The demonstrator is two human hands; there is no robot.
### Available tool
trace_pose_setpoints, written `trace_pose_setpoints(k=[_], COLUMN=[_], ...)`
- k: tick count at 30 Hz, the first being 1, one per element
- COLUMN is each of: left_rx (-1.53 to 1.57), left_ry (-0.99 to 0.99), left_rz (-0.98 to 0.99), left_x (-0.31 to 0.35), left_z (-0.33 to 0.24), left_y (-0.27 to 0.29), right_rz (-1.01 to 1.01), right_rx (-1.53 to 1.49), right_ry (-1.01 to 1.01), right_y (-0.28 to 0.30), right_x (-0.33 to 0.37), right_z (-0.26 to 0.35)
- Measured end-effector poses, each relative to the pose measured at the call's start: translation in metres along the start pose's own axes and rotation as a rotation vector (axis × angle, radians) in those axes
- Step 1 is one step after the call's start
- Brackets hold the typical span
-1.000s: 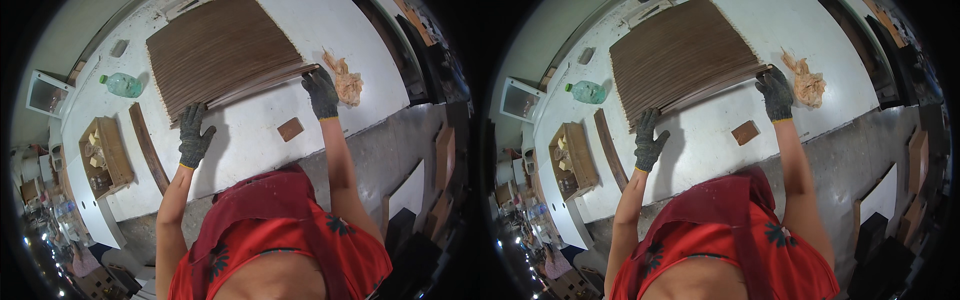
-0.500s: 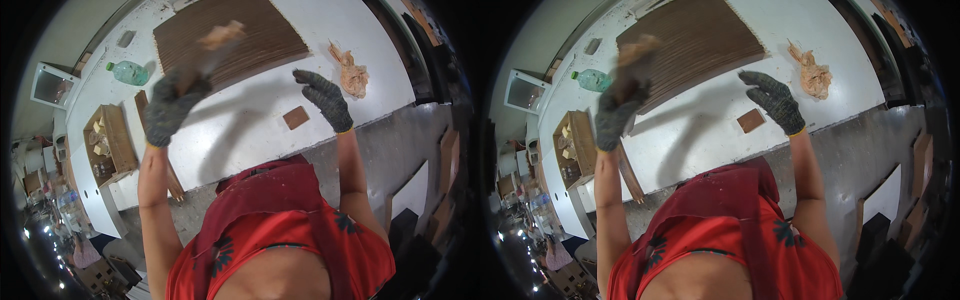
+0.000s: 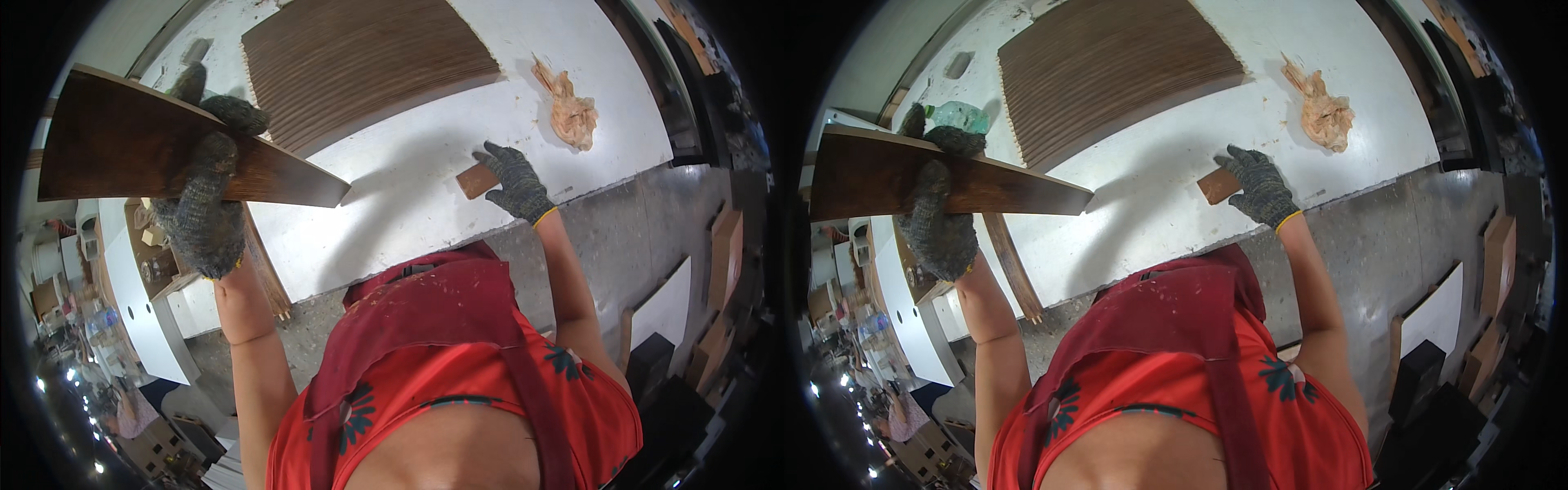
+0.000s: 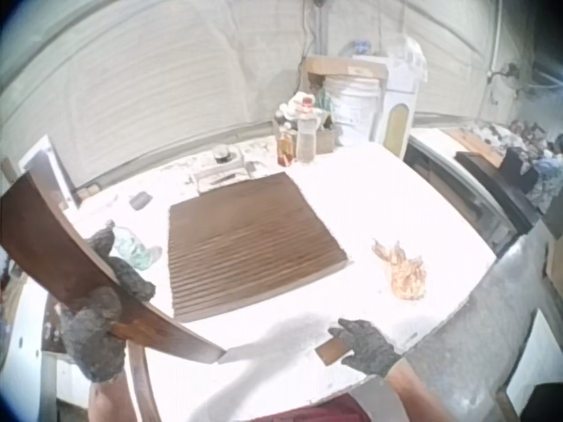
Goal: The person sands the surfaces and edges of wooden furniture slats using a handheld sanding block and then wipes them with a cloth.
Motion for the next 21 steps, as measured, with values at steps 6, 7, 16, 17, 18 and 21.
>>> trace_pose_setpoints(k=[6,7,16,17,18,21], left_rx=[0.044,-0.013,0.086,0.084,0.056,0.033], left_ry=[0.081,0.147,0.255,0.265,0.259,0.254], left_rz=[-0.042,0.03,-0.064,-0.078,-0.079,-0.078], left_x=[-0.003,-0.011,-0.013,-0.013,-0.014,-0.017], left_z=[-0.009,-0.014,-0.009,-0.011,-0.012,-0.01], left_y=[0.012,0.007,0.007,0.006,0.006,0.007], right_rz=[-0.001,-0.036,-0.08,-0.073,-0.067,-0.436], right_rx=[-0.506,-0.606,-1.377,-1.333,-1.288,-1.038], right_ry=[-0.132,-0.201,-0.103,-0.134,-0.165,0.05], right_y=[-0.009,-0.01,0.108,0.115,0.12,0.139], right_x=[-0.015,-0.02,-0.091,-0.096,-0.102,-0.114], right_z=[0.007,0.008,0.125,0.128,0.131,0.144])
Point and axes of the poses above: each hand's wrist, its own x-axis away from the middle knuckle, its own y-axis out of the back of the hand, z = x × y, the point moved 2 cm from there along -x, towards the middle knuckle, and after that the axes turned 9 degrees about x, right-handed, at the moved point
